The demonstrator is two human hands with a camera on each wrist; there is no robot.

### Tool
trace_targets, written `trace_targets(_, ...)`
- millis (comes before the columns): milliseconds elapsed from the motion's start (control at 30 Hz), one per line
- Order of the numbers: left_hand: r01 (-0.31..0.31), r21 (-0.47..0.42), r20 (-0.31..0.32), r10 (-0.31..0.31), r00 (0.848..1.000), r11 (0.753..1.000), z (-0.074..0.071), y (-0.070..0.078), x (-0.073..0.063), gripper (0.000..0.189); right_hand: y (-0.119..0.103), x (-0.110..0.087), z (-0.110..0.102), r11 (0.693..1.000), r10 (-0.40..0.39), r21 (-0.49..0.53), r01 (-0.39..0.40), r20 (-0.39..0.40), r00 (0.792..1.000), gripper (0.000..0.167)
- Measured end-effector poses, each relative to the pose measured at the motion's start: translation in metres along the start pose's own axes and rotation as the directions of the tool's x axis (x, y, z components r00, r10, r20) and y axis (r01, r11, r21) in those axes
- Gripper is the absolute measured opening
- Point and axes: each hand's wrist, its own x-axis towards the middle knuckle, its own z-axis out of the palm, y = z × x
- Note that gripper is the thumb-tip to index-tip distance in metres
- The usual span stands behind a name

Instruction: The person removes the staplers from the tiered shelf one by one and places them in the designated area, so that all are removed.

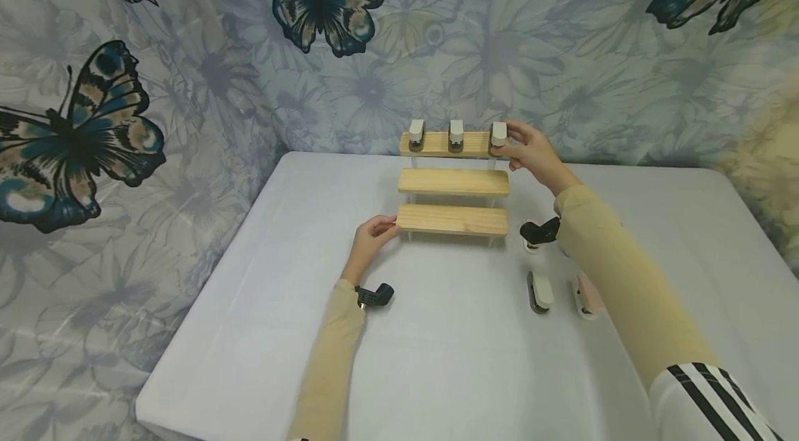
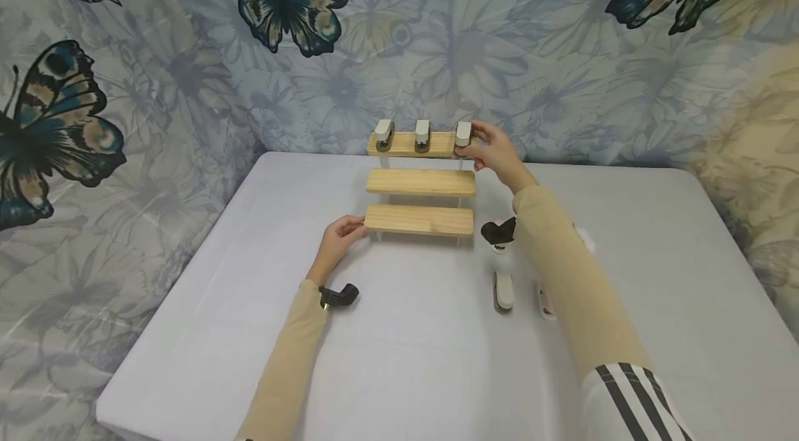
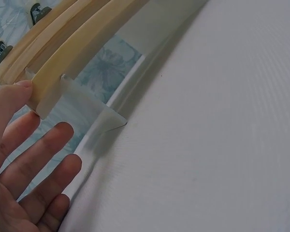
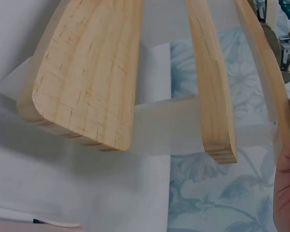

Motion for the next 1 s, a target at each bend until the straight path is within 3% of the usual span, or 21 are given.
trace_targets(233,0.025,0.011,0.011,-0.025,1.0,1.0,0.001,-0.001,-0.002,0.028,0.001,-0.005,0.0,0.995,-0.019,-0.1,0.015,-0.037,0.999,0.066)
trace_targets(500,0.004,-0.002,0.005,-0.004,1.0,1.0,0.001,0.001,-0.003,0.026,-0.011,-0.007,-0.001,0.954,0.06,-0.291,-0.07,-0.045,0.997,0.072)
trace_targets(733,-0.008,0.0,0.002,0.008,1.0,1.0,0.001,0.002,-0.002,0.025,-0.016,-0.016,-0.001,0.949,0.077,-0.301,-0.092,-0.061,0.995,0.073)
trace_targets(1000,-0.006,0.016,0.006,0.006,1.0,1.0,0.004,0.001,-0.005,0.027,-0.018,-0.026,-0.002,0.957,0.061,-0.284,-0.055,0.013,0.998,0.068)
